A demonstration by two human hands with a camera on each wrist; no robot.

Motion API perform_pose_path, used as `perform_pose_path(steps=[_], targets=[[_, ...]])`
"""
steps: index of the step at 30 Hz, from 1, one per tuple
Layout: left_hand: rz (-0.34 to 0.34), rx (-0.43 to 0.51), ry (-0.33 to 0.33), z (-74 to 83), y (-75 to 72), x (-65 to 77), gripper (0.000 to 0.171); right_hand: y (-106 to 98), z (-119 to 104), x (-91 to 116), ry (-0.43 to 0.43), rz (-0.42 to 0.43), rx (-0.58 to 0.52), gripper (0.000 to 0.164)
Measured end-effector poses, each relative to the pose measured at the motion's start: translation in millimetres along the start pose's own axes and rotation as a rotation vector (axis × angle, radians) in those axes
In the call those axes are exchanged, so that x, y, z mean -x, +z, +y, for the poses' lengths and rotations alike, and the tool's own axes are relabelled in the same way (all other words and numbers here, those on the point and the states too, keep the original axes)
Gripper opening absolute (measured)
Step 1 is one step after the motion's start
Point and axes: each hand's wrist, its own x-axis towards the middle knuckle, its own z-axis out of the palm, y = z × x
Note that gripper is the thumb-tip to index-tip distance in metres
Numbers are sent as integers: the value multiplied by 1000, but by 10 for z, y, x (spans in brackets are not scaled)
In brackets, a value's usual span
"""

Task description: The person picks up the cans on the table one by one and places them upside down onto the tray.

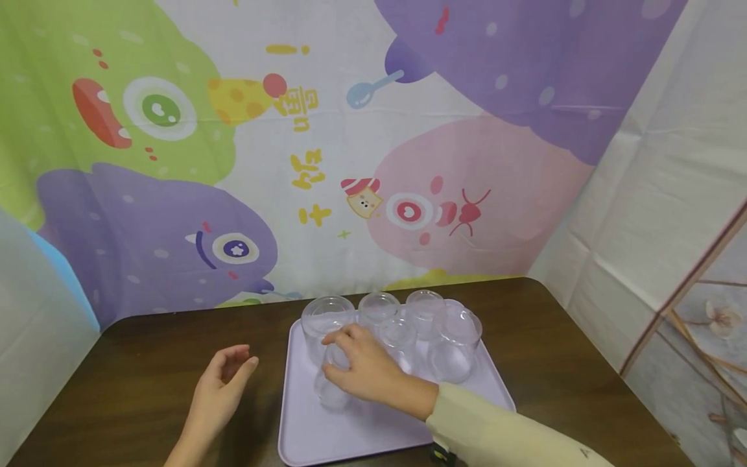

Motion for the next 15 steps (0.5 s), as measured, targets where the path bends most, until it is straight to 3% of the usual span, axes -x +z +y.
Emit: perform_pose_path(steps=[15], targets=[[-3,12,-3,-12,10,19,40,75,-6,-19,-45,-3,100,33]])
